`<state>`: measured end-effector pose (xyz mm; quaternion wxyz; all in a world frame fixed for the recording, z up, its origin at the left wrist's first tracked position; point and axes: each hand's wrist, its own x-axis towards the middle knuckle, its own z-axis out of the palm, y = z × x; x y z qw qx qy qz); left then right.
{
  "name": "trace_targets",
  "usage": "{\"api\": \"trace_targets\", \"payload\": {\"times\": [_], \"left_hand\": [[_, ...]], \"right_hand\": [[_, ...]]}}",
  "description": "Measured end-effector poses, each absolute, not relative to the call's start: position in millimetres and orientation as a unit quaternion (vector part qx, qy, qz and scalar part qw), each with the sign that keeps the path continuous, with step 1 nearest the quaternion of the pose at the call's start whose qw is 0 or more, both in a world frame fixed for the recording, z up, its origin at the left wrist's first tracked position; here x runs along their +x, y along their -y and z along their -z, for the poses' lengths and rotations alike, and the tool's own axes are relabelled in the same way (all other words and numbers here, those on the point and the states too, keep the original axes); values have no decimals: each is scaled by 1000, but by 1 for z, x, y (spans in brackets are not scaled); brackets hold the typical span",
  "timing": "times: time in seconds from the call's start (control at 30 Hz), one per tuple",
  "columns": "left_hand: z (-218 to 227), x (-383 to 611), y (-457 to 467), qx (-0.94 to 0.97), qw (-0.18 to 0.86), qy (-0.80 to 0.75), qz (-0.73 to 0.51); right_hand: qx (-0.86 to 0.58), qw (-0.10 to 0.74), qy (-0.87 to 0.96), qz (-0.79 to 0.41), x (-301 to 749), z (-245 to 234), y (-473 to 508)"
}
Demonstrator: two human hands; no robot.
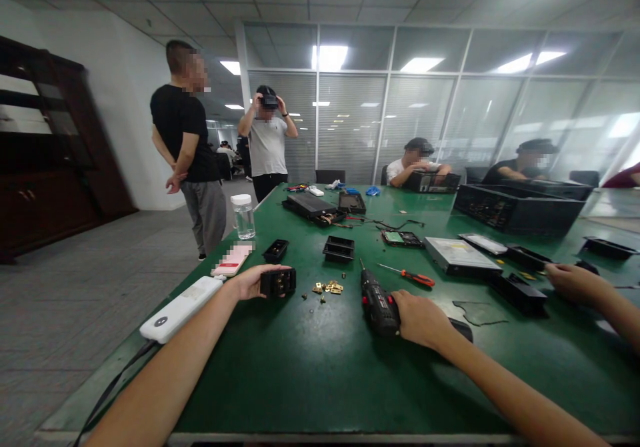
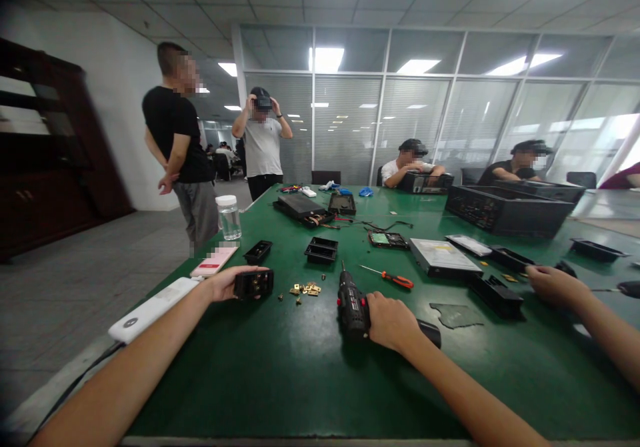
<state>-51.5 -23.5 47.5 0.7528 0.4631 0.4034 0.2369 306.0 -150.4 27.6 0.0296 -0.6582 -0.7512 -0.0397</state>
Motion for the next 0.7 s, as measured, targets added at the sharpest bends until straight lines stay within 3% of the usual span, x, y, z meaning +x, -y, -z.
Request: {"api": "trace_targets", "payload": {"times": [0.17,0.33,0.43,0.57,0.7], "left_hand": [[-38,-60,12,418,777,-371,-288],[-36,-65,13,403,800,-299,-329],[-36,-68,16,404,800,-253,-364],[-33,-73,17,422,797,-224,-370],[-30,-73,14,450,792,-221,-348]], "right_hand": [[-637,129,760,-16,308,-44,162],[-577,409,690,-153,304,-62,165],[-439,504,666,-331,292,-74,155],[-329,523,643,-452,275,-82,134],[-299,487,634,-522,266,-69,119]]}}
